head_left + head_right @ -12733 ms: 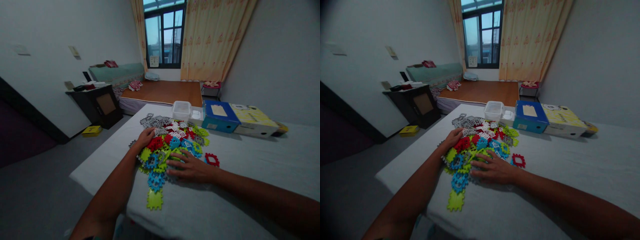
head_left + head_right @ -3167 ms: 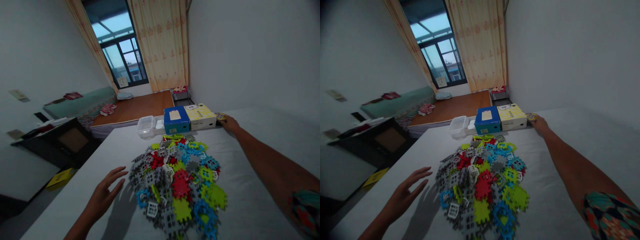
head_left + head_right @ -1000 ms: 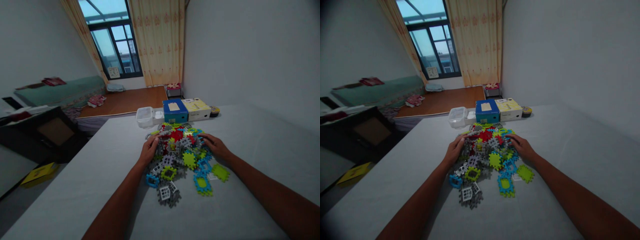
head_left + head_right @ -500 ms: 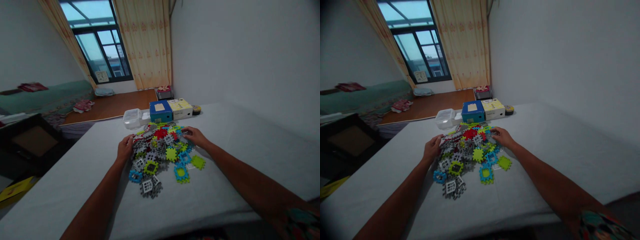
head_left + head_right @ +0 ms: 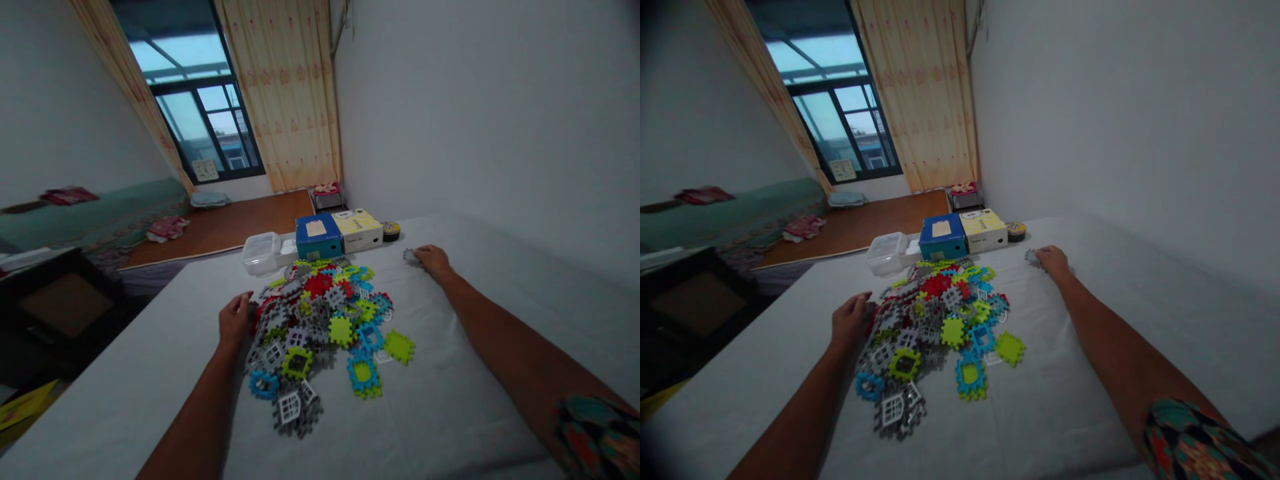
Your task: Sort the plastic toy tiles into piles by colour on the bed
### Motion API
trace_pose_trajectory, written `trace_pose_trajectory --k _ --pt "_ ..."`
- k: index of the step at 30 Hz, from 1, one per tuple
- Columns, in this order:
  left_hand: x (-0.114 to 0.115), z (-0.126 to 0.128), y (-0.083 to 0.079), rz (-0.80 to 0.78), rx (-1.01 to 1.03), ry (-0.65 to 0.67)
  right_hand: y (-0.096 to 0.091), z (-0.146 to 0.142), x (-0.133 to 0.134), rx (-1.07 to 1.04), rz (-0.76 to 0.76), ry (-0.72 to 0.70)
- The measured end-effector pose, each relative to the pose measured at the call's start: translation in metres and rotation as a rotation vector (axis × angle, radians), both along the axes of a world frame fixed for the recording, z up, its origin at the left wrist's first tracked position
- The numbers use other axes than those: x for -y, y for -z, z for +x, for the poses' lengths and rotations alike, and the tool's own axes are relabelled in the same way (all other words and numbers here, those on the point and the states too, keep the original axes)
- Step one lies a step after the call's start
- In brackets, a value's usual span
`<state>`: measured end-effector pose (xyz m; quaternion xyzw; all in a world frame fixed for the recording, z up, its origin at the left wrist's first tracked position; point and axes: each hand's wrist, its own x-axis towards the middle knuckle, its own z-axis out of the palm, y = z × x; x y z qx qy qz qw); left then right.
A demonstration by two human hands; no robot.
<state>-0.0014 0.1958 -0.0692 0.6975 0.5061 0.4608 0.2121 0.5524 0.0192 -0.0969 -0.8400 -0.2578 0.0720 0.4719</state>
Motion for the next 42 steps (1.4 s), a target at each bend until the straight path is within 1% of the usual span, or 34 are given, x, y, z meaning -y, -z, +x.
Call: trace_pose_trajectory --k 3,6,8,11,12,14,15,16,18,19,20,21,22,23,26,28,34,38,42 --pt "0.002 -0.007 -0.002 0.058 -0.034 -0.016 0.014 -0.005 -0.004 -0.002 0.051 -0.114" --pt "0.006 -0.008 -0.004 0.062 -0.068 0.002 0.018 -0.007 -0.003 0.052 0.092 -0.204" --pt "0.008 -0.006 -0.002 0.055 -0.097 0.015 0.017 -0.009 0.000 0.179 0.031 -0.223" --pt "0.011 -0.002 0.001 0.074 -0.136 0.050 0.013 -0.016 0.003 0.357 -0.105 -0.230" --pt "0.013 -0.001 0.002 0.087 -0.149 0.064 0.010 -0.021 0.003 0.405 -0.122 -0.223" --pt "0.016 0.001 0.001 0.107 -0.176 0.088 0.001 -0.034 0.000 0.476 -0.092 -0.240" --pt "0.017 0.002 0.001 0.113 -0.187 0.093 -0.003 -0.042 -0.002 0.484 -0.061 -0.308" --pt "0.019 0.003 0.000 0.118 -0.195 0.095 -0.009 -0.050 -0.004 0.462 -0.035 -0.434" --pt "0.020 0.004 -0.001 0.125 -0.206 0.098 -0.019 -0.070 -0.007 0.315 -0.042 -0.803" --pt "0.020 0.004 -0.001 0.129 -0.211 0.104 -0.023 -0.080 -0.007 0.211 -0.072 -0.988" --pt "0.020 0.004 0.000 0.133 -0.213 0.109 -0.027 -0.088 -0.006 0.116 -0.113 -1.141" --pt "0.019 0.004 0.000 0.139 -0.215 0.113 -0.031 -0.096 -0.005 0.046 -0.154 -1.249" --pt "0.018 0.003 0.001 0.143 -0.216 0.116 -0.033 -0.102 -0.003 0.009 -0.188 -1.317" --pt "0.018 0.003 0.002 0.146 -0.217 0.117 -0.036 -0.106 -0.001 0.002 -0.212 -1.356" --pt "0.016 0.002 0.004 0.157 -0.205 0.126 -0.040 -0.109 0.004 0.038 -0.231 -1.374" --pt "0.016 0.002 0.005 0.157 -0.196 0.136 -0.039 -0.109 0.004 0.011 -0.228 -1.341" --pt "0.016 0.002 0.007 0.129 -0.189 0.143 -0.029 -0.109 -0.001 -0.186 -0.170 -1.238" --pt "0.016 0.001 0.007 0.142 -0.199 0.147 -0.026 -0.109 -0.002 -0.227 -0.114 -1.169" --pt "0.017 0.002 0.004 0.152 -0.219 0.141 -0.026 -0.106 -0.002 -0.235 -0.101 -1.100"
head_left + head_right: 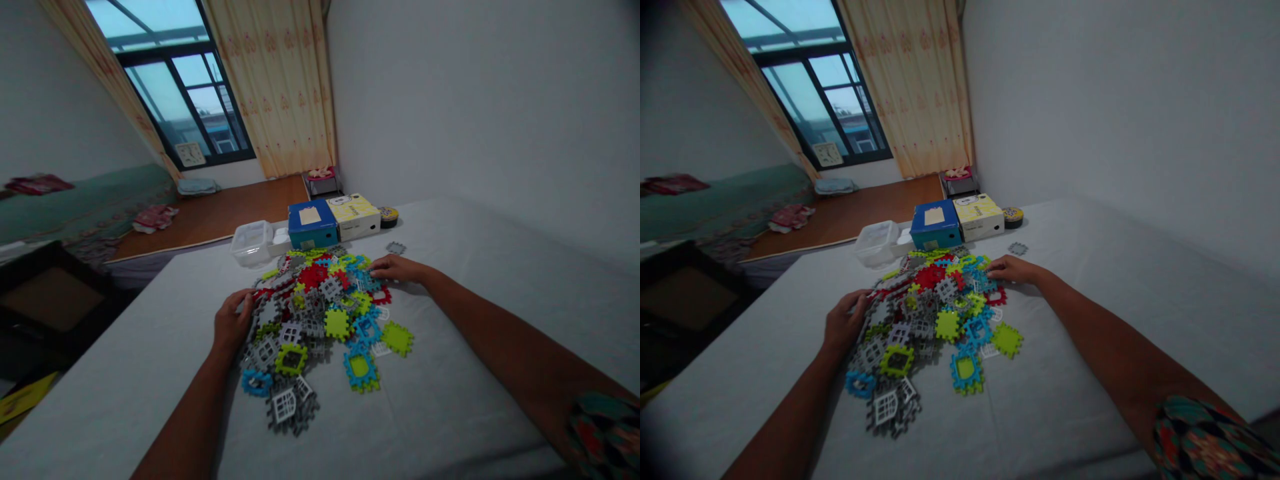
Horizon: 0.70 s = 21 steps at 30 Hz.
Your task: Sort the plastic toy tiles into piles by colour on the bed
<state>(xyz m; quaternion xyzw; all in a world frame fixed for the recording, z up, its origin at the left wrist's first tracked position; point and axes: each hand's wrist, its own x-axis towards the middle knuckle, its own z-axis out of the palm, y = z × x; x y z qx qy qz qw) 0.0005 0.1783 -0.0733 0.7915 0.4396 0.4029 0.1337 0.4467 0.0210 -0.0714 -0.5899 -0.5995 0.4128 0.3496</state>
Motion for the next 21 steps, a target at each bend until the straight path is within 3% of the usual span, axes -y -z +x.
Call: trace_pose_trajectory --k 4,12,21 --pt "-0.001 -0.001 0.002 0.014 0.000 0.005 0.002 0.006 -0.002 0.016 0.033 0.075" --pt "-0.006 -0.003 0.006 0.055 -0.022 -0.003 0.005 0.003 -0.001 -0.027 0.005 -0.098" --pt "-0.004 -0.003 0.006 0.048 -0.001 -0.005 -0.002 -0.004 0.003 -0.044 -0.041 -0.039"
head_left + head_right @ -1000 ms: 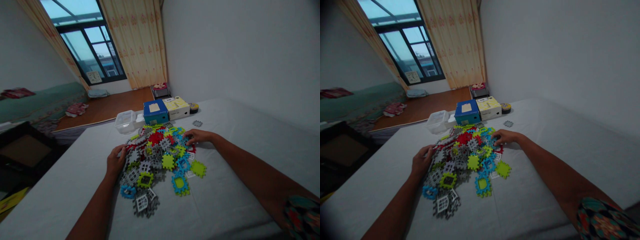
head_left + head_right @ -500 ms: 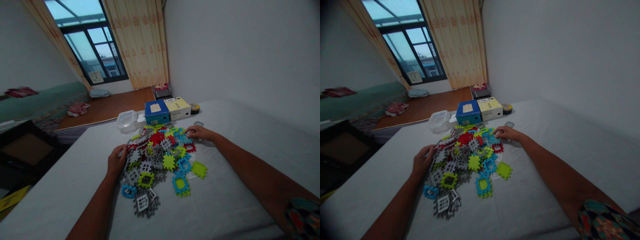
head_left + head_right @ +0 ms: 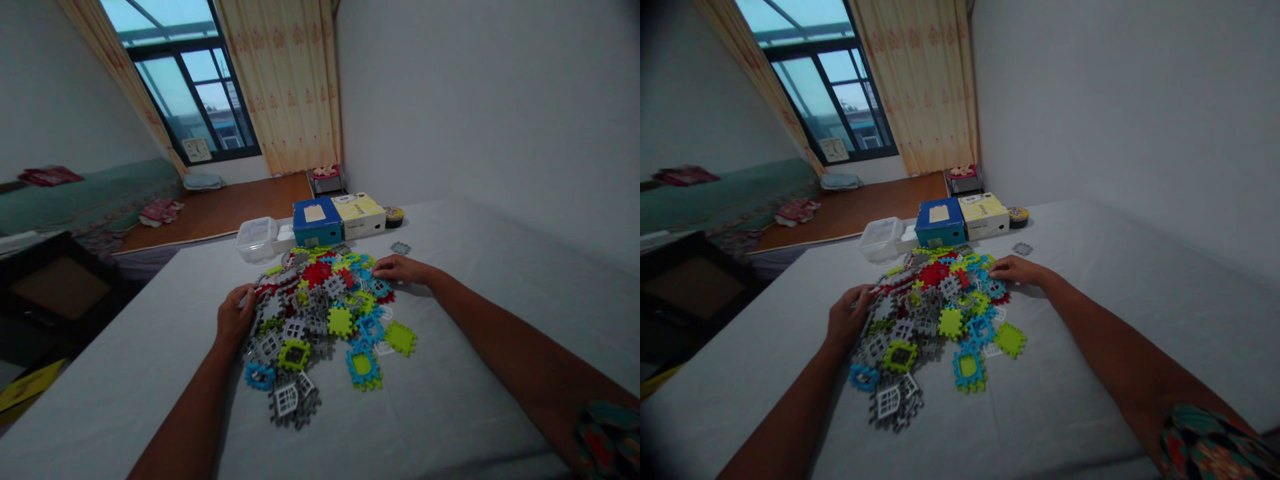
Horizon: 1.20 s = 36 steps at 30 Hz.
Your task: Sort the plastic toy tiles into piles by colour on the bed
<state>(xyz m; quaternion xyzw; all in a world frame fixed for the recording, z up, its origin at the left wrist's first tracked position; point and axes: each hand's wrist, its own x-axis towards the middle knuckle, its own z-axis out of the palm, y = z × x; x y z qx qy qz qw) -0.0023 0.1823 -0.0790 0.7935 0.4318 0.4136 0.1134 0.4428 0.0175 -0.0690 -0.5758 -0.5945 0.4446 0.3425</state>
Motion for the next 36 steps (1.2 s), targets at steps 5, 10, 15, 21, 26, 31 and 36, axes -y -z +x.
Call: trace_pose_trajectory --k 5,10,15,21,26,31,36 --pt "-0.004 -0.001 0.004 0.010 0.015 0.006 -0.002 0.000 0.004 0.013 -0.006 -0.068" --pt "-0.005 -0.002 0.005 0.012 0.007 0.012 0.000 -0.003 -0.001 0.082 0.037 -0.100" --pt "-0.003 0.000 0.003 0.005 0.000 0.014 -0.007 -0.027 -0.010 0.395 0.519 0.064" --pt "-0.003 0.001 0.004 0.024 -0.009 0.030 -0.010 -0.077 -0.007 0.809 0.802 -0.093" --pt "-0.002 0.001 0.002 0.036 -0.029 0.029 -0.004 -0.087 -0.008 0.942 0.755 -0.159" --pt "0.001 0.002 0.000 0.011 -0.028 0.017 -0.009 -0.085 -0.004 0.861 0.836 -0.163" --pt "0.000 0.001 0.001 0.009 -0.011 0.019 -0.013 -0.088 -0.003 0.753 0.888 -0.025"
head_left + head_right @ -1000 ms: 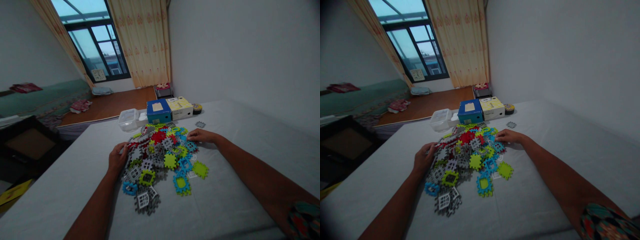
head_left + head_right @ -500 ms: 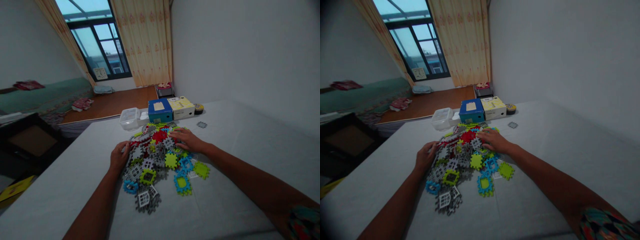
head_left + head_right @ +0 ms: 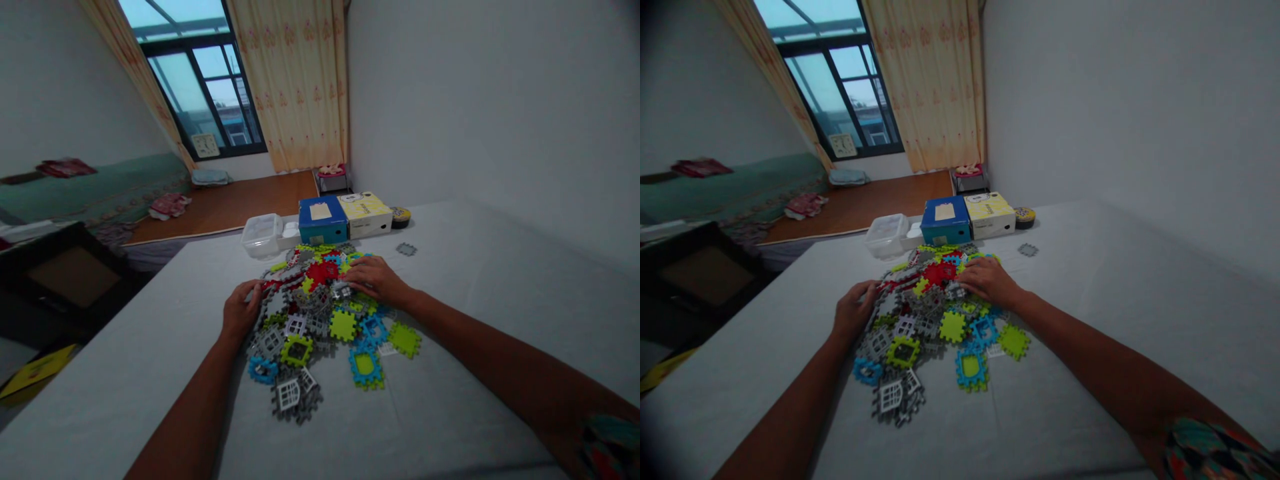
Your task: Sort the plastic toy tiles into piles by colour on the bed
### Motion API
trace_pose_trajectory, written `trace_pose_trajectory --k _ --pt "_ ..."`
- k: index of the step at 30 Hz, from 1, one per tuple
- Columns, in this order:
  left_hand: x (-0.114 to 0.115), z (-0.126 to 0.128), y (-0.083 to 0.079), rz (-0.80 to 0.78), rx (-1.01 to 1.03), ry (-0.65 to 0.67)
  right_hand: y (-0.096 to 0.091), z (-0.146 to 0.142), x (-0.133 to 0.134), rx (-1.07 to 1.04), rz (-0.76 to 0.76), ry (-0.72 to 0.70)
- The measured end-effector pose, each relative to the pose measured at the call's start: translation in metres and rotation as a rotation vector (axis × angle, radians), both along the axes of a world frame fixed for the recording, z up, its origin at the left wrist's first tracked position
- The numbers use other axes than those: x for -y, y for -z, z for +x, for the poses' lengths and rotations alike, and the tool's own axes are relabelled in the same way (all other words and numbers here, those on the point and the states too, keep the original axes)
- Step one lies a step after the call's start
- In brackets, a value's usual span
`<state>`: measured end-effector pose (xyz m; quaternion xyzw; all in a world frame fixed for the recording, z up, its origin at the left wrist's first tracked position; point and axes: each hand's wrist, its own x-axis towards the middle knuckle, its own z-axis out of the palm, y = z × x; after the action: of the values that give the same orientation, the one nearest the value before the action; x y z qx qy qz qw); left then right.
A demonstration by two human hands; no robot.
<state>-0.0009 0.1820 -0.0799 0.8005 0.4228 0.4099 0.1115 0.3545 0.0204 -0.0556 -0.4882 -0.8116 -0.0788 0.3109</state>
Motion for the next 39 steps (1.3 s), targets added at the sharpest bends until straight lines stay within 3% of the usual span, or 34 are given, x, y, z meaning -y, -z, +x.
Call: trace_pose_trajectory --k 4,8,12,16,22,28,32,34,39 --pt "0.000 -0.001 -0.001 -0.012 -0.013 -0.010 0.001 0.027 -0.009 -0.304 0.049 0.211" --pt "0.000 -0.001 -0.001 -0.009 -0.034 -0.027 0.015 0.093 -0.012 -0.657 -0.021 0.554" --pt "0.001 0.000 -0.003 0.001 -0.037 -0.018 0.036 0.155 -0.001 -0.710 -0.067 0.894" --pt "0.001 -0.001 -0.003 0.009 -0.039 -0.014 0.047 0.177 0.006 -0.576 -0.151 0.953" --pt "-0.001 -0.002 0.000 -0.011 -0.009 -0.016 0.049 0.169 0.002 -0.441 -0.223 1.002" --pt "0.000 -0.002 -0.001 -0.028 -0.022 -0.009 0.053 0.156 -0.004 -0.542 -0.228 0.828" --pt "0.001 -0.001 -0.004 -0.017 -0.041 -0.022 0.042 0.144 -0.006 -0.600 -0.186 0.741" --pt "0.001 -0.001 -0.004 -0.016 -0.045 -0.023 0.030 0.129 -0.008 -0.566 -0.165 0.617" --pt "0.000 -0.001 -0.002 -0.014 -0.046 -0.017 0.004 0.065 -0.009 -0.397 -0.229 0.152"
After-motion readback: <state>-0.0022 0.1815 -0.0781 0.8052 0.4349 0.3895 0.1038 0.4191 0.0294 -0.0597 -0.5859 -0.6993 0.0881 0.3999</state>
